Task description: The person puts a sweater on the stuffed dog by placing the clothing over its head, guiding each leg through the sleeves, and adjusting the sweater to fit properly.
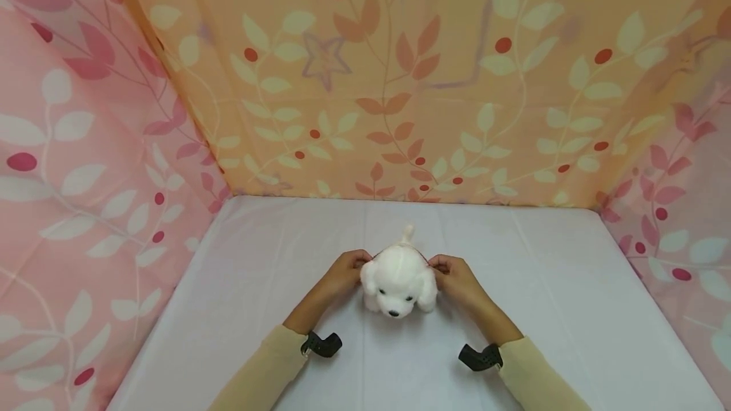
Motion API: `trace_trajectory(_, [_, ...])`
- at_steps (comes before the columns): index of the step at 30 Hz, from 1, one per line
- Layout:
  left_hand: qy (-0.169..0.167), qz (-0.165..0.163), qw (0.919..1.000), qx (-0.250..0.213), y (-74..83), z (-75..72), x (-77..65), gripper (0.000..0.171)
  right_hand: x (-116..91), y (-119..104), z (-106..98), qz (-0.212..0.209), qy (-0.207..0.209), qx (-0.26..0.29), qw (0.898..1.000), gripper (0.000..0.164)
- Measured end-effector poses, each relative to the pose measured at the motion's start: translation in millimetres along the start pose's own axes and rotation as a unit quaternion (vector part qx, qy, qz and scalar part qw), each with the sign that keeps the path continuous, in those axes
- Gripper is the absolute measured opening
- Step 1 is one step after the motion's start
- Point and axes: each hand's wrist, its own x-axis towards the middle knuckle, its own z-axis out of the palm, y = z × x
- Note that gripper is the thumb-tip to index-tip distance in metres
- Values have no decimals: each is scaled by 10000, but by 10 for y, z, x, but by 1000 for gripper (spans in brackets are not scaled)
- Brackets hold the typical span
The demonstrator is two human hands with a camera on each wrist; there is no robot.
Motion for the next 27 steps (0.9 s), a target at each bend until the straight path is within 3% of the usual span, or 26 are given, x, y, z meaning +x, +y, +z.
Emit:
trace_trajectory(3, [99, -53, 9997, 206, -6, -34, -14, 14, -3, 55, -25, 139, 119, -49, 9998, 9])
trace_trajectory(7, [-53, -30, 9996, 259, -44, -67, -41, 14, -40, 85, -43, 149, 241, -84, 9996, 11])
trace_trajectory(11, [-436, 99, 9981, 418, -69, -107, -147, 23, -157, 32, -57, -422, 157, -786, 9959, 15])
trace_trajectory(15, [-936, 458, 9917, 759, -56, -145, -305, 31, -362, -39, -71, -1081, 80, -1720, 9791, 31])
trace_trajectory(17, [-991, 520, 9890, 965, -19, -130, -366, 35, -455, -75, -42, -1194, -5, -1974, 9730, 40])
trace_trajectory(19, [-904, 544, 9867, 1239, 17, -89, -396, 40, -509, -95, 9, -1224, -44, -2218, 9674, 48])
trace_trajectory(22, [-538, 449, 9814, 1788, 60, 25, -398, 44, -526, -92, 124, -1107, 218, -2530, 9609, 60])
trace_trajectory(27, [318, 175, 9652, 2591, 64, 224, -375, 35, -488, -55, 293, -937, 808, -2790, 9523, 51])
